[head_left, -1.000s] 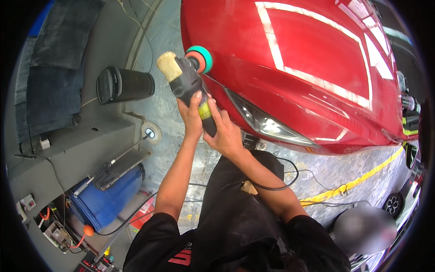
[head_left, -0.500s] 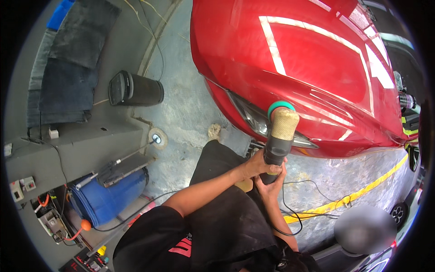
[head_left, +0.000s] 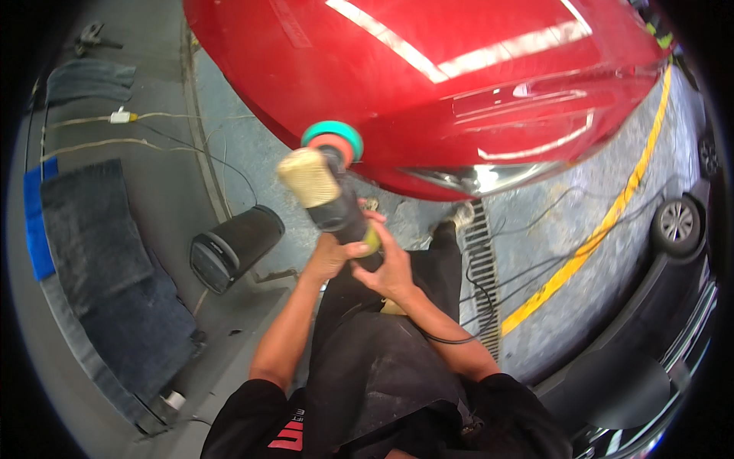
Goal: The person uses a rotary polisher with a foam pad to buff the hood of a red car. They move the tool in overlapping passes across the hood surface, maintaining steady pressure and coverage throughout the clip.
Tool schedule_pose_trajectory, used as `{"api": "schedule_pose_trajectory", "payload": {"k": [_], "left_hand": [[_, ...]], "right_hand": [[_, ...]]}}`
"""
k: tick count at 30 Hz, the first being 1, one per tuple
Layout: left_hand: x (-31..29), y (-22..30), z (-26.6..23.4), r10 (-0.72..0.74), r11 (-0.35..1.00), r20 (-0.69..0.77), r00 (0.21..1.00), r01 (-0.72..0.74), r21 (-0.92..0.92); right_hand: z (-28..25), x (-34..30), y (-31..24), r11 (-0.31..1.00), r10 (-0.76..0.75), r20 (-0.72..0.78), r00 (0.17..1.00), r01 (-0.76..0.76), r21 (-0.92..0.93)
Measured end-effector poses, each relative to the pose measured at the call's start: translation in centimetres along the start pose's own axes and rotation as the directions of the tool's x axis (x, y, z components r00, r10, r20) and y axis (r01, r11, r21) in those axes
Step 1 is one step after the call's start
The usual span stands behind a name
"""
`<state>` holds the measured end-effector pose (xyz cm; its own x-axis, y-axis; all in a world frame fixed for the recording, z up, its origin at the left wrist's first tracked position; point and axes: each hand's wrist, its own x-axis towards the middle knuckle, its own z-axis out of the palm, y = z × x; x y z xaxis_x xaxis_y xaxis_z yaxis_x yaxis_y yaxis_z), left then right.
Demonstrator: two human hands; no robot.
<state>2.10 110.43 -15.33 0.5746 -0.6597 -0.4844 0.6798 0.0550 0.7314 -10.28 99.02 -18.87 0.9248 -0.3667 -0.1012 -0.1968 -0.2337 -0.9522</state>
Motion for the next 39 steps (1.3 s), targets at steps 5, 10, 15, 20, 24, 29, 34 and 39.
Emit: {"api": "schedule_pose_trajectory", "payload": {"k": [5,10,15,20,24,29,34,39], "left_hand": [[0.9,-0.9,1.0,-0.123,0.977,0.186,0.975,0.087,0.192],[-0.7,0.3,-4.7,-0.010,0.996,0.052,0.999,0.005,0.091],[0.0,1.0,-3.8,-0.050,0.980,0.105,0.993,0.029,0.197],[0.4,0.7,-1.9,-0.104,0.940,0.109,0.989,0.062,0.336],[-1.0,0.5,-5.0,-0.093,0.980,0.062,0.994,0.080,0.183],[2.6,-0.6,0.2,-0.160,0.903,0.227,0.961,0.049,0.427],[1.4,-0.9,-1.9,-0.146,0.938,0.243,0.959,0.056,0.343],[-1.3,0.2,-5.0,-0.179,0.972,0.116,0.977,0.158,0.175]], "right_hand": [[0.0,-3.1,0.1,0.987,0.163,-0.269,0.949,-0.154,0.054],[6.7,-0.3,-0.2,1.000,0.013,-0.245,0.969,-0.017,-0.014],[6.8,-0.6,-0.6,0.999,-0.006,-0.355,0.935,-0.009,-0.040],[5.8,-0.8,-1.6,0.998,0.006,-0.465,0.885,-0.035,-0.053],[8.0,-1.2,-0.5,0.995,0.062,-0.329,0.942,-0.086,-0.058],[3.9,-2.3,-0.2,0.986,0.167,-0.479,0.862,-0.143,0.087],[5.3,-1.4,-0.4,0.982,0.174,-0.500,0.849,-0.110,0.155],[6.6,0.1,-1.2,0.991,-0.007,-0.263,0.965,-0.028,-0.127]]}}
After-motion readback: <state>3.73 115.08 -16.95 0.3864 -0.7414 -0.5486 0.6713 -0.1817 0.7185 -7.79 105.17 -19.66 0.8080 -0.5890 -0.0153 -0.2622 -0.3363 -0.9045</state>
